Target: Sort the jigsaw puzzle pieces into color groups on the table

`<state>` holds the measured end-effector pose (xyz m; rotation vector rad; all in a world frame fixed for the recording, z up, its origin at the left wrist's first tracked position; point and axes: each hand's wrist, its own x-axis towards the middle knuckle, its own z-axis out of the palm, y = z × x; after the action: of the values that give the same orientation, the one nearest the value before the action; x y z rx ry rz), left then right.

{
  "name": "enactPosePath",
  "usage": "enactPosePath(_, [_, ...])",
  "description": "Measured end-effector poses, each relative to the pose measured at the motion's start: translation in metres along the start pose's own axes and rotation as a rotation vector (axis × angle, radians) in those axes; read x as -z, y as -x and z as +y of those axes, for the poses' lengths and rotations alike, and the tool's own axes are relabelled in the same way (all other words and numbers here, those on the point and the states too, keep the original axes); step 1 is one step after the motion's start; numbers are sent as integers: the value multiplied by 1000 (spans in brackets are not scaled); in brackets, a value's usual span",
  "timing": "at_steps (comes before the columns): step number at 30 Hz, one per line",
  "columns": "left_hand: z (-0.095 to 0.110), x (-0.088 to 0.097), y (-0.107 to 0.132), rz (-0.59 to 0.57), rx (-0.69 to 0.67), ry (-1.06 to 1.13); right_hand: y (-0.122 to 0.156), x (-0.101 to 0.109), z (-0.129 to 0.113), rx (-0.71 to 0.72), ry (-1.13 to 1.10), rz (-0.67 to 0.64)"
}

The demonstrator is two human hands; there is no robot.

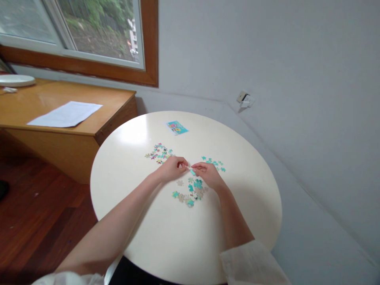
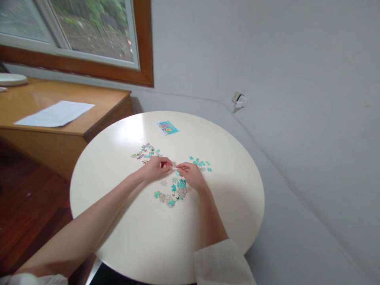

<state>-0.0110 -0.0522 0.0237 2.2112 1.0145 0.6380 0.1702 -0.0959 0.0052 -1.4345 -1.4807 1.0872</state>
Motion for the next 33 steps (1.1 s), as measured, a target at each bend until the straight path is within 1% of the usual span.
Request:
enactPosePath(7, [-1,-3,1,-45,-25,33,-4,-1,4,14,17,117])
enactPosePath(9, [0,-3,1,-51,-12,20,-5,-1,4,11,67,149])
enactPosePath(15, [1,-1,1,-52,15,7,-3,-1,1,20,307,216])
enactPosePath(20, [0,0,1,-35,11,-14,-3,0,2,21,349,275])
enactPosePath(22, [-1,0,0,-31,8,-17,-3,-1,4,45,358,276])
enactPosePath(27, [-4,-1,0,-21,2,-10,-3,-4,6,183,470,213])
enactPosePath(33, [-4,-1,0,-18,4,-20,-4,1,8,177,594,278])
